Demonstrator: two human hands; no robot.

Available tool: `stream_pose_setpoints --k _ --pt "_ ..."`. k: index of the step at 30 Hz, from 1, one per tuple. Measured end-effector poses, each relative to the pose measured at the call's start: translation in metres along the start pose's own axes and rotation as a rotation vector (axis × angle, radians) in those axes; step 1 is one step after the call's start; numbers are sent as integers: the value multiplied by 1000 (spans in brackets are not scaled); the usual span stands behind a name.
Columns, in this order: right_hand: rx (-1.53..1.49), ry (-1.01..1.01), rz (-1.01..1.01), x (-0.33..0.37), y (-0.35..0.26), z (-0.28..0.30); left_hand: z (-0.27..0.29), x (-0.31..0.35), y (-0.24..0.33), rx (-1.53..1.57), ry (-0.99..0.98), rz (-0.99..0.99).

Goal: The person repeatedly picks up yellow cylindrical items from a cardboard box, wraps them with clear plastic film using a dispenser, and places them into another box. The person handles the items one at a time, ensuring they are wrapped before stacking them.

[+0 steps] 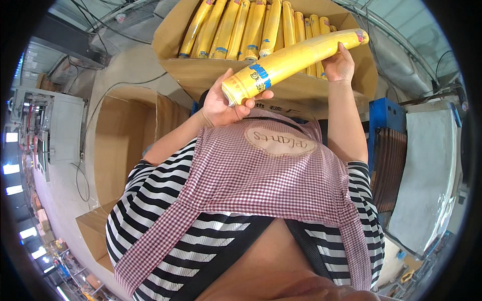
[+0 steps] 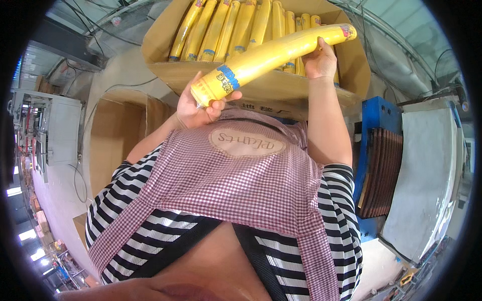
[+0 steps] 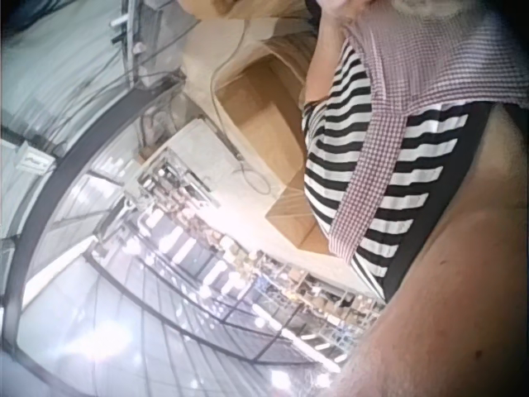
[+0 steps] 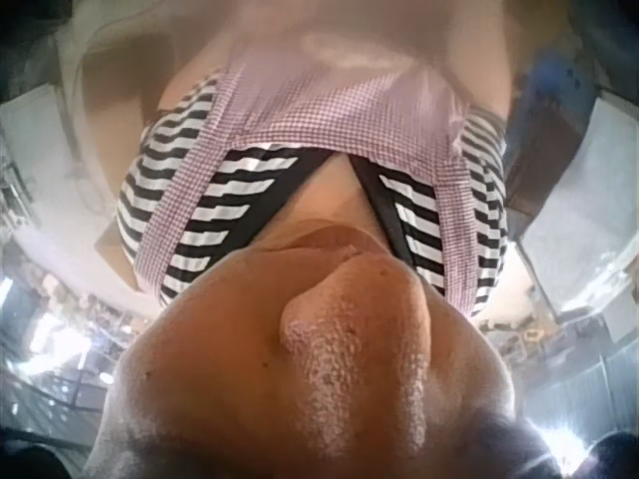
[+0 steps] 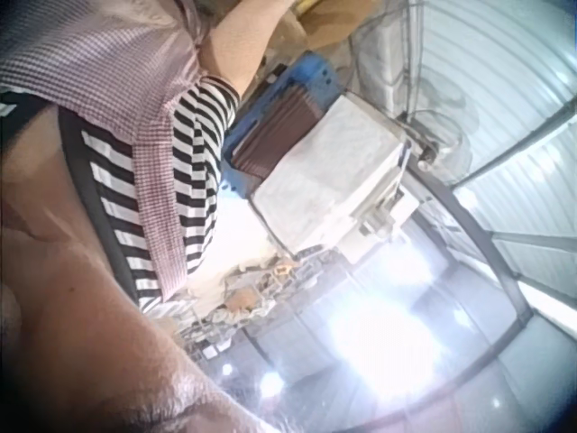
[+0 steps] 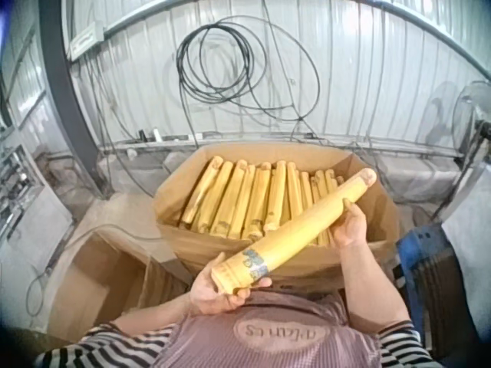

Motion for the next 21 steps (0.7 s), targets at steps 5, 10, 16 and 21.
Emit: stream_pose_setpoints --k 5,10,16,21 --pt "62 -36 99 20 -27 -10 -7 0 -3 -3 -65 33" --pt "137 -57 205 36 -48 -19 -8 -7 -5 3 -2 60" --pt "102 -110 183 43 -58 -20 -7 -11 -9 -29 -3 70" --pt "82 -119 179 42 -60 -14 -8 -12 -10 -114 -29 77"
Point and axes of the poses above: each hand's wrist, its own x-axis away from the middle knuckle, its own z-axis out of the back of the hand, y = z × x, the point moved 6 cm from there along -x, towards the middle knuckle, and after that the axes turned 2 degrees about -x, right-handed, at the moved point
